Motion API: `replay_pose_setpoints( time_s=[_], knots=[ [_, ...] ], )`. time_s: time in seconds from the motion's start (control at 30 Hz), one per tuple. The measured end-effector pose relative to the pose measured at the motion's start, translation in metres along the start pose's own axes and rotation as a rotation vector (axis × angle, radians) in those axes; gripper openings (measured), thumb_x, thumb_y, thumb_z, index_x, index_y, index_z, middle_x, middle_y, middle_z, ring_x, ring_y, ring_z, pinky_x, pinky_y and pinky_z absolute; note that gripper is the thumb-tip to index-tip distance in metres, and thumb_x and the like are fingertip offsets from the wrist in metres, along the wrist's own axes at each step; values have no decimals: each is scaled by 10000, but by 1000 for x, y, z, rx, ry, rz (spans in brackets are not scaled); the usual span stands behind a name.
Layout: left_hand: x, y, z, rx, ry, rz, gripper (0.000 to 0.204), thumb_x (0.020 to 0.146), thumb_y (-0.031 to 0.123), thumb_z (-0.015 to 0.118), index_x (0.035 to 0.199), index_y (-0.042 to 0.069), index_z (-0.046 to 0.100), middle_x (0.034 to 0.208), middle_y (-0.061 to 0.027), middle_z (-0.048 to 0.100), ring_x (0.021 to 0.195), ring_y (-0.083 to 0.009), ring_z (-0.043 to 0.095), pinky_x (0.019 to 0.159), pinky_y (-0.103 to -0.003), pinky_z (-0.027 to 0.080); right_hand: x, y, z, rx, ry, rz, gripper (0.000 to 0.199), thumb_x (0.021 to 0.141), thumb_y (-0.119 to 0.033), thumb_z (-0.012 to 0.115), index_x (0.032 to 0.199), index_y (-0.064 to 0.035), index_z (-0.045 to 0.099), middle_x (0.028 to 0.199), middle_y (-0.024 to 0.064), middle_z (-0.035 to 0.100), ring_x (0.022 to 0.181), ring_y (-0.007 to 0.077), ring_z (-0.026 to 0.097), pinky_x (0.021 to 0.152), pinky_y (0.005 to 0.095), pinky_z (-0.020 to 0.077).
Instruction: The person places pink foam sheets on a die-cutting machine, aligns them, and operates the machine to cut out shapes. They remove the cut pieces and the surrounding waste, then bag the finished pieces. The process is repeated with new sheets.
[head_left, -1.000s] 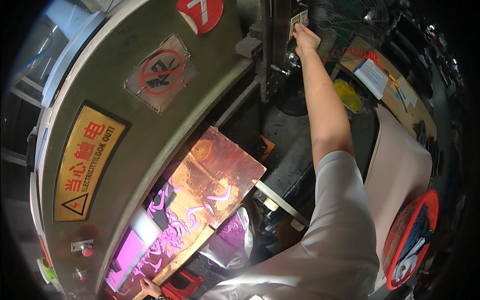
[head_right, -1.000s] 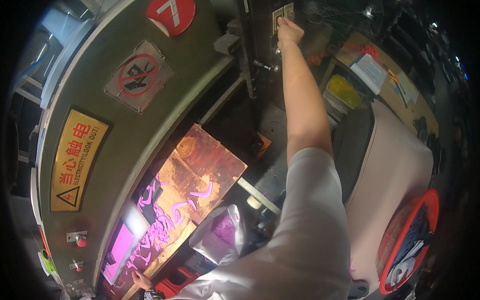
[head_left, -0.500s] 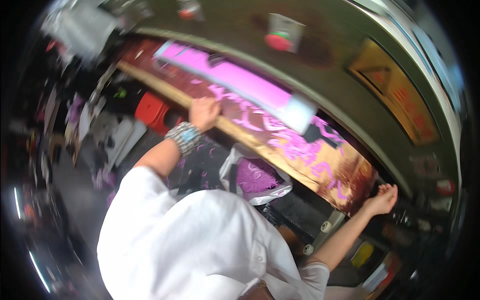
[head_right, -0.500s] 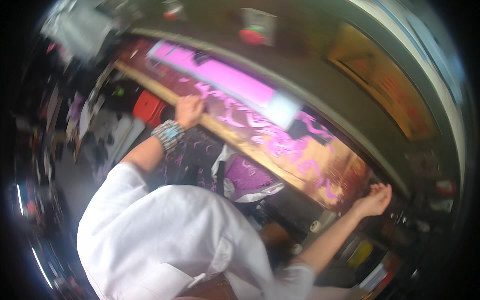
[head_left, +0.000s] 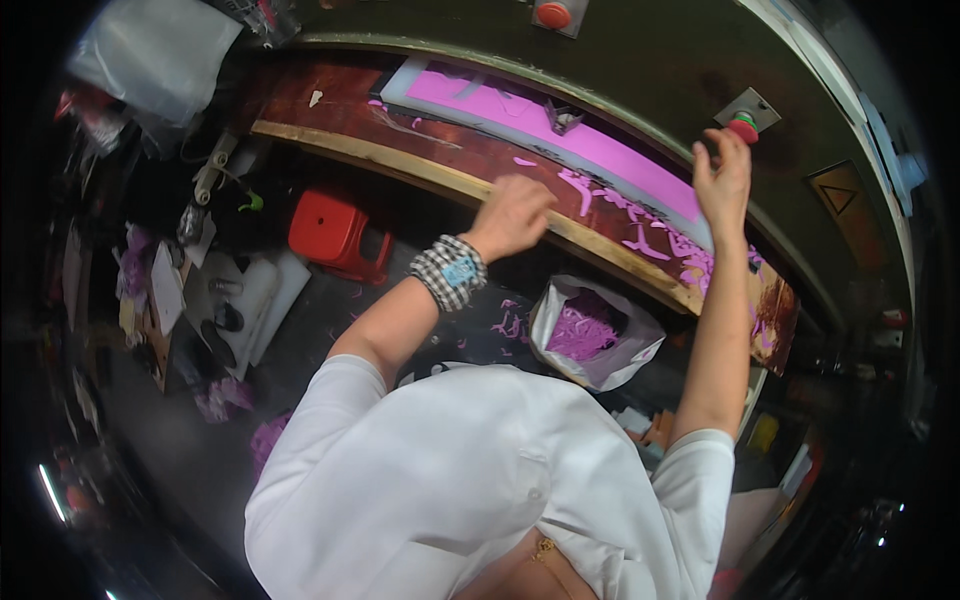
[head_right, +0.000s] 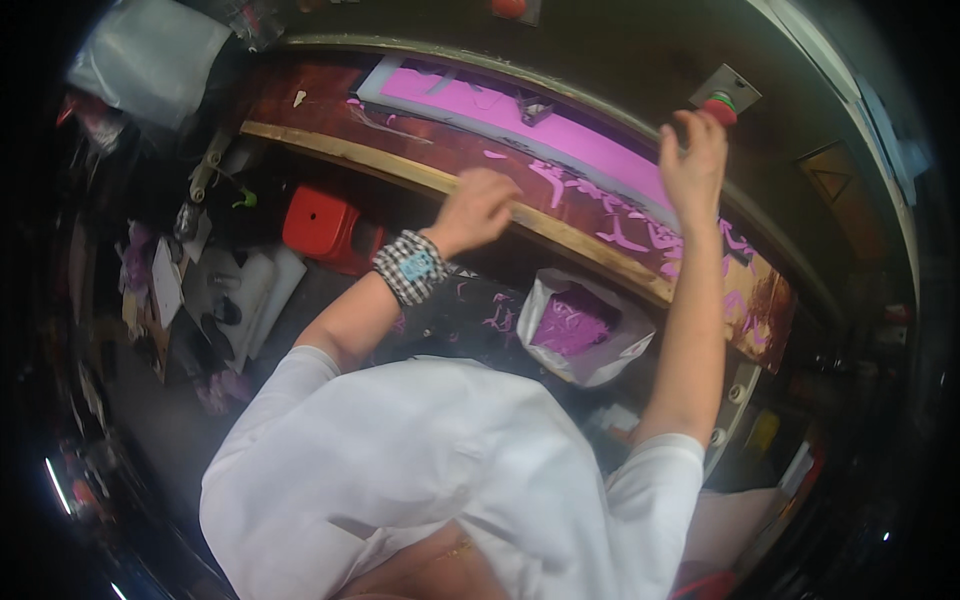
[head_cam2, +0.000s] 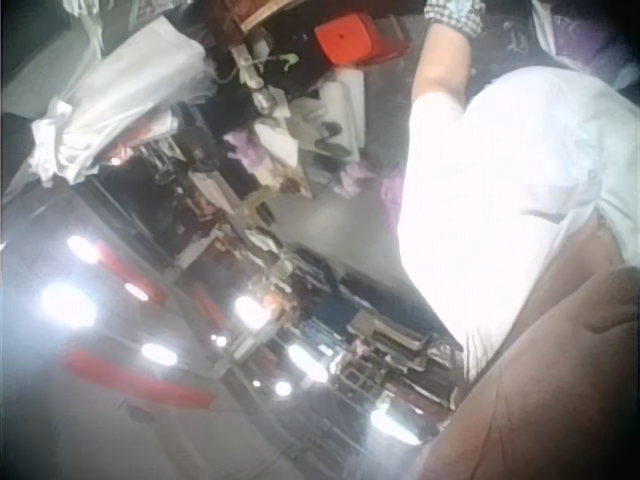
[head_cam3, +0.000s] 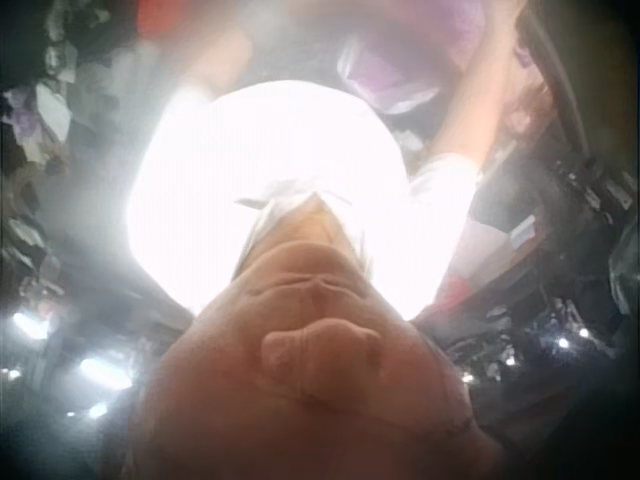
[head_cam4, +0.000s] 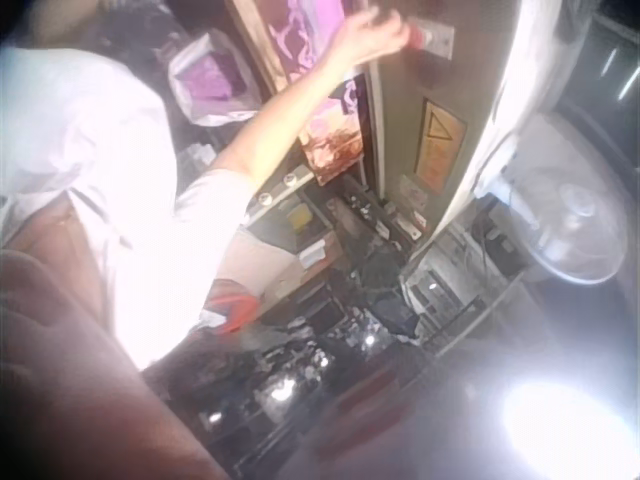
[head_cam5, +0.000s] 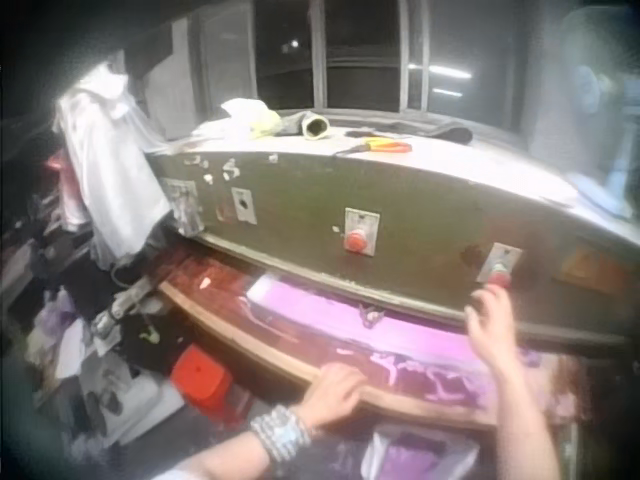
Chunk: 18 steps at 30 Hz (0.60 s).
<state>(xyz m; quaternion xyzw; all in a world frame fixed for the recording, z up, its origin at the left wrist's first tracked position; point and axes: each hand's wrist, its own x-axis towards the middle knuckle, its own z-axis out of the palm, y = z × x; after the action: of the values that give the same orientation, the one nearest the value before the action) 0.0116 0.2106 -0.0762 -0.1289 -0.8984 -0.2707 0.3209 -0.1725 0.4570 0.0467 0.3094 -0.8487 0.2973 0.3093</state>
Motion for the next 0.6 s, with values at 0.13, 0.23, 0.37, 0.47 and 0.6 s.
replay_pose_setpoints(
  time_s=[0.13,0.23,0.37,0.47,0.6],
  knots=[
    [-13,-81,-64,305,-64,-193,142,846,203,642,951,107,648,922,-65,605,922,-284,559,775,-415,428,29,4,0,-125,-32,249,254,904,-253,635,1056,-51,661,1017,169,639,923,327,623,827,399,490],
    [-20,-111,-74,259,-113,-141,127,857,204,629,935,104,639,928,-67,610,915,-279,560,761,-403,431,34,11,-8,-224,-115,538,367,941,-380,554,964,-40,689,805,152,691,800,277,680,783,385,501],
    [-25,-118,-64,275,-130,-127,125,877,215,601,918,101,630,928,-69,613,910,-270,562,758,-405,434,37,16,-10,-221,-69,619,401,965,-389,501,964,-39,698,824,163,692,811,283,681,766,377,496],
    [-24,-115,-60,271,-153,-170,142,891,226,582,941,100,627,937,-68,610,921,-269,558,769,-409,429,38,14,-1,-151,52,596,396,973,-380,489,948,-43,694,794,167,682,805,288,680,757,379,494],
    [-22,-114,-62,300,-194,-208,151,897,223,572,957,94,623,941,-75,599,927,-274,547,776,-415,420,30,12,12,-223,146,626,385,977,-350,474,852,-36,658,768,177,674,779,347,669,729,411,499]
  ],
)
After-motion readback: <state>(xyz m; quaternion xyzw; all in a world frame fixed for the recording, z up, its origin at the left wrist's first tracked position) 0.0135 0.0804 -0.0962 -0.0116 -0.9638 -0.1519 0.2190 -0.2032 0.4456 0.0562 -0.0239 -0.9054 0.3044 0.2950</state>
